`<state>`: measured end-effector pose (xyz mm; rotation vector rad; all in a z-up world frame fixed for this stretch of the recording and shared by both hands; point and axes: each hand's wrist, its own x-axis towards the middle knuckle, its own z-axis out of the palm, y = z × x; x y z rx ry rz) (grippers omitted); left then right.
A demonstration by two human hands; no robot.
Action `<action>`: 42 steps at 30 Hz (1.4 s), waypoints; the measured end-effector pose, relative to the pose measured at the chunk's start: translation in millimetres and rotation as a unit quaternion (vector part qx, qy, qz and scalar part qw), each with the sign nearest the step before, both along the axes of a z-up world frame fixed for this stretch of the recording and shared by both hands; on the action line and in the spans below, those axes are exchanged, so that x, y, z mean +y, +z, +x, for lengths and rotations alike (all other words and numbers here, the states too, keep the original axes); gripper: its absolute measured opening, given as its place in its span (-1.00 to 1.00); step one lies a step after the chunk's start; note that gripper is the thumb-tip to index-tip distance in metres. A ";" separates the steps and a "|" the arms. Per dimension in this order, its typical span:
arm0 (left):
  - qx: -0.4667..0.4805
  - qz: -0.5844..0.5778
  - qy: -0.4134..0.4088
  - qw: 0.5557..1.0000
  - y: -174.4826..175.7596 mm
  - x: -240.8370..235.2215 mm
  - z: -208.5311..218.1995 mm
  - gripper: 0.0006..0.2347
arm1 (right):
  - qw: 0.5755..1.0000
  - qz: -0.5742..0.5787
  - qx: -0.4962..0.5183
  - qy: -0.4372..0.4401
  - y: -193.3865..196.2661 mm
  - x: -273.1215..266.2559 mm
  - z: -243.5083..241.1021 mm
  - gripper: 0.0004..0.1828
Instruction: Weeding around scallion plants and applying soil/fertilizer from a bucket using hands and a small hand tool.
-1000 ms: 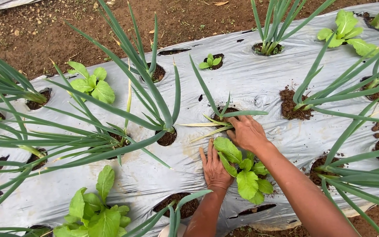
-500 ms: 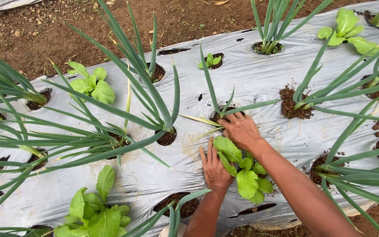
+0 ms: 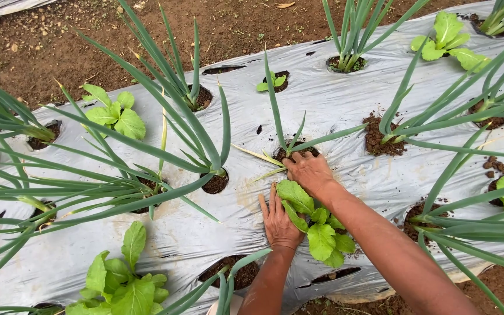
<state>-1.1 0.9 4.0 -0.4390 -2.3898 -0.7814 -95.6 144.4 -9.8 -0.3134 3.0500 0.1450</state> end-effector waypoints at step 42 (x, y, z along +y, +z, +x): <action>0.079 -0.024 0.031 0.996 -38.8 3.1 -3.6 -0.58 | 0.995 -0.064 -0.015 0.075 28.4 40.9 10.4 -0.74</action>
